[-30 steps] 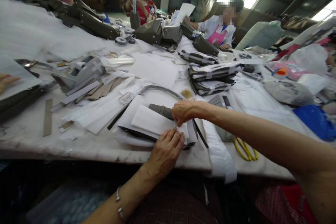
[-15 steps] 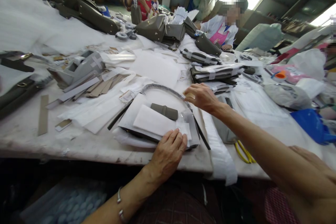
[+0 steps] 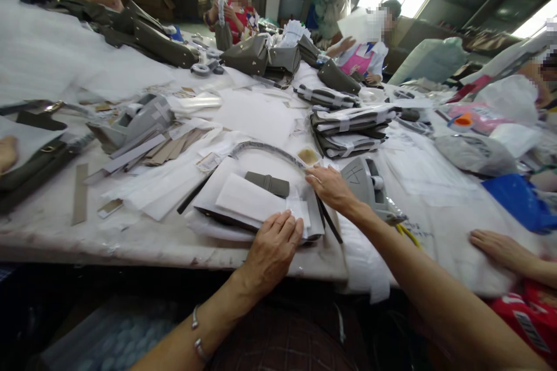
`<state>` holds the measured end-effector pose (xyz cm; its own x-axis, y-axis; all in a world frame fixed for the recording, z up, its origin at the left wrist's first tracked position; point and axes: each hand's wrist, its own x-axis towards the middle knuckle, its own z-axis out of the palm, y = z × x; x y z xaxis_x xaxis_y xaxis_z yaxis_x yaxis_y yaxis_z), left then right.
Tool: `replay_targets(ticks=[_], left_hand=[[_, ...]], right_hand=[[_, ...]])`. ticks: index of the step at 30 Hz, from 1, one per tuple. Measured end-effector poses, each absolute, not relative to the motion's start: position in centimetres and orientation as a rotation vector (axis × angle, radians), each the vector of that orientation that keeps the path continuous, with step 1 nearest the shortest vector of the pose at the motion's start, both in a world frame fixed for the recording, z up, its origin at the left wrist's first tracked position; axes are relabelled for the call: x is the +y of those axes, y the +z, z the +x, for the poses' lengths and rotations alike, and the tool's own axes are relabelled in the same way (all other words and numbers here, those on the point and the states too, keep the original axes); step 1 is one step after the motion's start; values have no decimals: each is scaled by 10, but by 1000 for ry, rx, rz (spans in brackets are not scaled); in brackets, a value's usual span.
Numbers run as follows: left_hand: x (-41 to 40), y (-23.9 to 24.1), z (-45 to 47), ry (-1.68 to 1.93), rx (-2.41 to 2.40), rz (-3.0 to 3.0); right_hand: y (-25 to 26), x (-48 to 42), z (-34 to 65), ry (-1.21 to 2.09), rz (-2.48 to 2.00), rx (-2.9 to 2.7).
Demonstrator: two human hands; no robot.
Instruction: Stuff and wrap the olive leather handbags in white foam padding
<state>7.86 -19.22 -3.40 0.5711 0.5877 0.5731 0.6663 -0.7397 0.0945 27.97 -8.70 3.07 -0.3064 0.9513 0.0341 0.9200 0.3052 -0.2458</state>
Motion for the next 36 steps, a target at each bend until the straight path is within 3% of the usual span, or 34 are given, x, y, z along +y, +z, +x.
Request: replay_targets(ticks=[5,9,17,26,30,36], left_hand=[[-193,-34,79,-890,-1091,-2673],[-193,-34,79,-895,-1093,-2679],[-193,-37,80,-936,-1088,-2660],[-192,-37,80,-928,-1085,-2660],[-193,-35,80,-919,-1105,-2662],[-193,-34,80,-908,-1106,-2668]], right_hand=[[37,-62,276,713,-1650,-2416],[38,-50,268,870,-1664,-2629],[53,-52,258,419,-1571,-2858],[33,-67,256,120,-1491,-2815],[26,-83,260,-174,-1220,-2775],[20,-107,270,-30,-1289,-2341]])
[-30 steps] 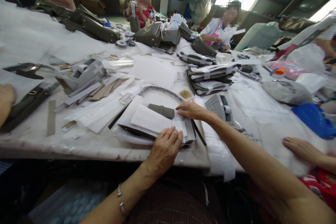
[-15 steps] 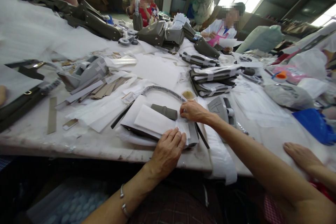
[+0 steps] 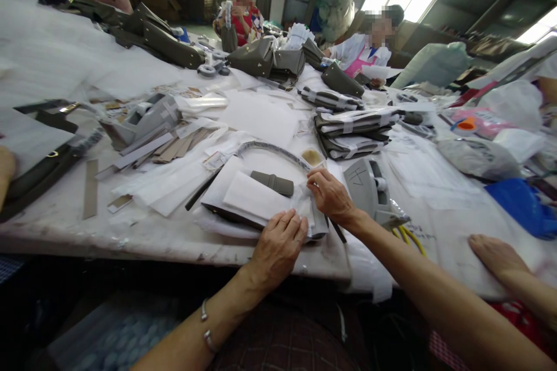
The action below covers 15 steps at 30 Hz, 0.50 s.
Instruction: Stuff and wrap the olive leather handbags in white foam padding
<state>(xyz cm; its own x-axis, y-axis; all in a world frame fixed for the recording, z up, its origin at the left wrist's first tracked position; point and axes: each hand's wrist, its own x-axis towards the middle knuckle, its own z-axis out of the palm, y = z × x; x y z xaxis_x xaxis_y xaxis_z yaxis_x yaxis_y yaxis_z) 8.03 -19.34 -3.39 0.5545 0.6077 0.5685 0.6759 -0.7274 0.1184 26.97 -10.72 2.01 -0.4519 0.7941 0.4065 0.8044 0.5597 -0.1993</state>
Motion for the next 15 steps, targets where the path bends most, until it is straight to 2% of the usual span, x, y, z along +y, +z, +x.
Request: replay_targets(ticks=[8,15], left_hand=[[-193,-35,80,-919,-1095,-2664],[-193,-38,78,-905,-1088,-2669]], right_hand=[[35,-88,256,372,-1705,-2224],[40,-71,243,327,-1775,-2574]])
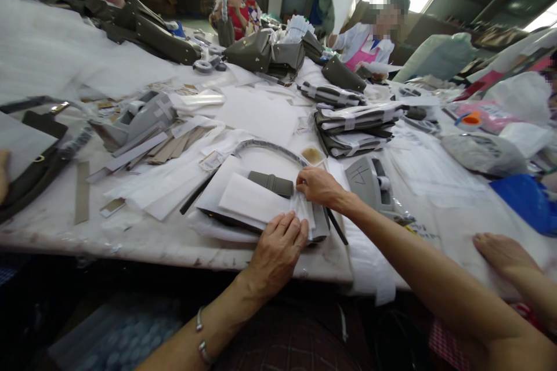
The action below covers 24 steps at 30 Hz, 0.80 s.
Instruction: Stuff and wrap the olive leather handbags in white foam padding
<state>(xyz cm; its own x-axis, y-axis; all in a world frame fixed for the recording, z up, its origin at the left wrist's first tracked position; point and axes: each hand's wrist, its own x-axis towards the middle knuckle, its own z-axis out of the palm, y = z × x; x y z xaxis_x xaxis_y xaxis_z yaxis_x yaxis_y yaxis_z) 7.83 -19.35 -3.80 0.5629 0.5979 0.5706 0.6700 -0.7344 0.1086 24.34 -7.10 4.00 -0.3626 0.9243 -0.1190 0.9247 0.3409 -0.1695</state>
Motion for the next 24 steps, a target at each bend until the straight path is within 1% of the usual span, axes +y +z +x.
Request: replay_targets(ticks=[5,10,12,18,22,24], left_hand=[[-194,-36,78,-885,-1095,-2679],[-195,-34,78,-893,-1102,-2665],[-195,-35,79,-899,-1104,-2661],[-195,-36,80,-903,-1110,-2655],[-195,-34,80,-881,-1122,-2674],[-195,-34,79,-881,-1118,-2678]], right_hand=[[37,-63,244,-381,1690,2548],[28,-46,251,-555,1668,2536],[23,-39,252,-579,1703,2534],[14,-37,248,-434,1886,2554],[27,-62,254,-378,1974,2664],[33,-82,255,-388,1901,2779]])
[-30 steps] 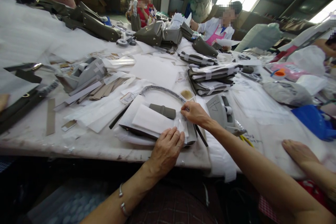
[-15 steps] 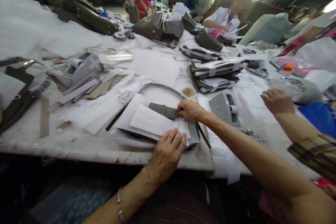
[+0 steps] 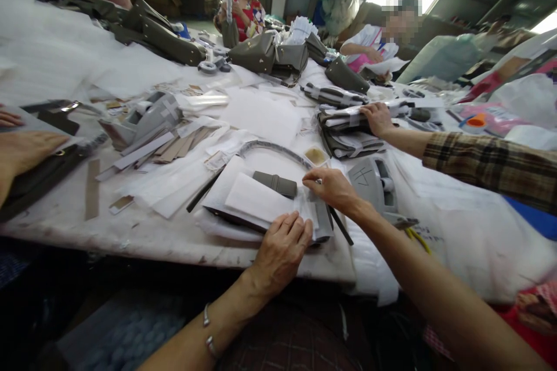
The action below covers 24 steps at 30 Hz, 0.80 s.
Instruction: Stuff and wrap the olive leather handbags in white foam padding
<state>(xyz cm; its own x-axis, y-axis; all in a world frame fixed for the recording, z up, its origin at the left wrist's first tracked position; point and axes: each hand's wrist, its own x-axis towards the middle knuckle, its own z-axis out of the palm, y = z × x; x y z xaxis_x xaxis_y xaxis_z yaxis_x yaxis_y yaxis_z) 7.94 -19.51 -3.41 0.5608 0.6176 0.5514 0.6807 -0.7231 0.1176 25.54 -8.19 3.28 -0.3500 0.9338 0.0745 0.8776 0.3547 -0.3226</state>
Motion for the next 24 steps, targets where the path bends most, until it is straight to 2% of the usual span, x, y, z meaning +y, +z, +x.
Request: replay_targets(ticks=[4,9,15,21,24], left_hand=[[-194,-36,80,-910,-1104,-2653],[-193,-35,81,-891,-1122,-2661],[-194,-33,81,-898,-1120,-2648],[-193,-33,81,-874,-1113,-2653],[-193,-35,81,-887,-1122,-2684]], right_hand=[[30,-117,247,274,-1407,-2681],[20,-130,242,116,-1503,-2770],[18,-120,249,237,-1599,-2803],[37,-123,232,127,-1750,-2552],[40,-149,225,338,-1561,-2326]])
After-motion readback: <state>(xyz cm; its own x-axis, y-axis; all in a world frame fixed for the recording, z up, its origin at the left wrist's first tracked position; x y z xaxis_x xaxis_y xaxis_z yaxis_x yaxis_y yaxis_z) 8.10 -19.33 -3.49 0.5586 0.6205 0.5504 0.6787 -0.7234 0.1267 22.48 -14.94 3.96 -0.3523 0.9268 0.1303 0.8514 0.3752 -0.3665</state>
